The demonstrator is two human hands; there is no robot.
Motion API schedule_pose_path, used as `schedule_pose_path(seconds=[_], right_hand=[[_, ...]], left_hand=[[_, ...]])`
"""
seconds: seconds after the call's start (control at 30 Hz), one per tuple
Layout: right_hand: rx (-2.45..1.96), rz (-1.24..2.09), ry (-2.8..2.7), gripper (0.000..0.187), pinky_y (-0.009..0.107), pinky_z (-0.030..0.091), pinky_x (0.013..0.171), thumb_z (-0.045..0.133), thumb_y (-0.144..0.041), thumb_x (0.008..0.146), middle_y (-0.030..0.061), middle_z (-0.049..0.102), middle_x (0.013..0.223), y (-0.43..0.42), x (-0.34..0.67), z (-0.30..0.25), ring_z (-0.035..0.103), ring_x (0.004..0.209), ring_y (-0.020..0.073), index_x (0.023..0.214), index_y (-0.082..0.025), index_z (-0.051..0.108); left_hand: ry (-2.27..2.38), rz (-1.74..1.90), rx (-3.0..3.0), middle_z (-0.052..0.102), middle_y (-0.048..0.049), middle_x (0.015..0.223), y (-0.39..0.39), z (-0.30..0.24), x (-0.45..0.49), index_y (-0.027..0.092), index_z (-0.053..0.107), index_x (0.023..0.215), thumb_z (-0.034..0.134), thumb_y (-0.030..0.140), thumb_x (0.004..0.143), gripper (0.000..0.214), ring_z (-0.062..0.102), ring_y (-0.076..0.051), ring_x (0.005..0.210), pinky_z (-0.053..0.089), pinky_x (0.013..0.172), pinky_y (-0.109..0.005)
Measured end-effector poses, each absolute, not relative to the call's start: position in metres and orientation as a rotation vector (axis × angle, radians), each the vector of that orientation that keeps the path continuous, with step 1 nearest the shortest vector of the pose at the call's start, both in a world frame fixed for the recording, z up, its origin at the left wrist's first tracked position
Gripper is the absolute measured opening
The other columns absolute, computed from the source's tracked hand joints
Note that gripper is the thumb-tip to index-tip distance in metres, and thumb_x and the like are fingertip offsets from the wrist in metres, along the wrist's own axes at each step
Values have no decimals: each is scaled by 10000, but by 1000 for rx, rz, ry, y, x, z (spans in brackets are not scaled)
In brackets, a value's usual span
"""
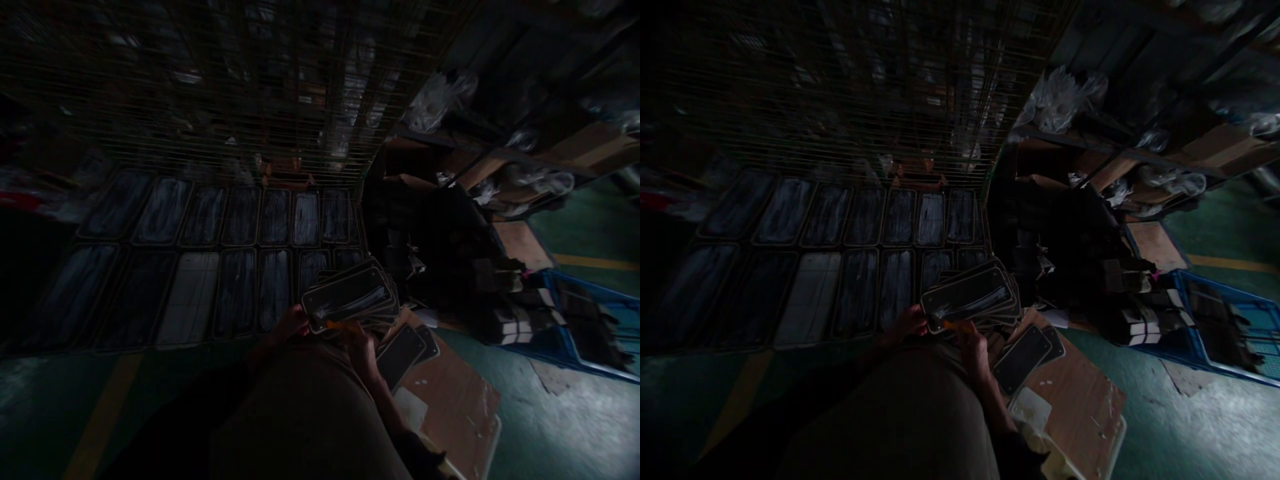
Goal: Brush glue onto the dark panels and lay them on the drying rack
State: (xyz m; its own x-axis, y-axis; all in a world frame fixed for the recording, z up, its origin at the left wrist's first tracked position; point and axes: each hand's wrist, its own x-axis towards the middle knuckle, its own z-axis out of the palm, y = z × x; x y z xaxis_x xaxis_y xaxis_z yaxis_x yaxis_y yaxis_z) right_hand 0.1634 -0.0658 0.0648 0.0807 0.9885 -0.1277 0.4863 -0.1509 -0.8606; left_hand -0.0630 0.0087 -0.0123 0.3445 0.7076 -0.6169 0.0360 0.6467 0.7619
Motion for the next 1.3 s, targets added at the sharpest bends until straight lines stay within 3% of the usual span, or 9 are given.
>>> schedule_pose_path(seconds=[0.27, 0.47, 0.63, 0.73, 0.83, 1.0, 1.13, 1.3], right_hand=[[-1983, 597, -1362, 408, 245, 468, 578, 416, -501, 979, 49, 712, 754, -57, 213, 62, 669, 646, 180, 1064, -165, 630], [-2028, 280, -1693, 338, 249, 429, 572, 360, -318, 1000, 95, 702, 885, -59, 208, 73, 662, 718, 191, 1100, -150, 635], [-1748, 574, -2029, 300, 227, 438, 599, 366, -191, 982, 86, 694, 924, -61, 164, 79, 661, 733, 169, 1132, -176, 626], [-1578, 785, -1952, 288, 228, 488, 702, 378, -216, 1003, 88, 700, 1001, -49, 147, 82, 687, 843, 171, 1174, -198, 608], [-1481, 928, -1829, 263, 224, 505, 707, 407, -278, 1012, 82, 712, 983, -28, 141, 80, 695, 831, 164, 1152, -201, 616], [-1518, 903, -1629, 271, 223, 501, 628, 438, -367, 999, 29, 694, 753, 4, 151, 60, 677, 659, 154, 1075, -180, 620], [-1620, 826, -1445, 288, 235, 513, 655, 449, -411, 996, 20, 687, 755, 7, 158, 55, 685, 667, 155, 1081, -183, 604], [-1570, 964, -1458, 282, 226, 498, 623, 458, -416, 995, 13, 683, 741, -7, 143, 63, 662, 642, 145, 1066, -194, 616]], left_hand=[[1205, 523, 865, 609, 31, 493, 9, -13, -60, 183, 514, 738, 775, 279, 684, 283, 584, -113, 404, 441, 427, -199], [1262, 518, 857, 603, 49, 500, 11, -9, -55, 185, 496, 720, 746, 234, 680, 258, 577, -100, 392, 447, 416, -186], [1230, 526, 859, 593, 48, 490, 10, -13, -56, 184, 498, 715, 754, 279, 677, 275, 590, -113, 405, 465, 420, -199], [1218, 570, 844, 600, 53, 523, 9, -18, -55, 178, 523, 757, 778, 311, 661, 303, 592, -113, 408, 459, 407, -200], [1216, 591, 813, 614, 48, 553, 8, -22, -54, 172, 535, 789, 789, 327, 661, 323, 594, -112, 414, 455, 401, -200], [1220, 557, 820, 608, 39, 510, 8, -22, -56, 184, 501, 736, 786, 305, 671, 316, 589, -118, 400, 455, 409, -203], [1209, 577, 808, 610, 42, 509, 8, -19, -57, 188, 495, 733, 778, 300, 670, 311, 578, -114, 390, 456, 414, -207], [1226, 597, 771, 626, 40, 549, 8, -19, -56, 179, 525, 800, 788, 281, 651, 319, 583, -111, 396, 452, 415, -202]])
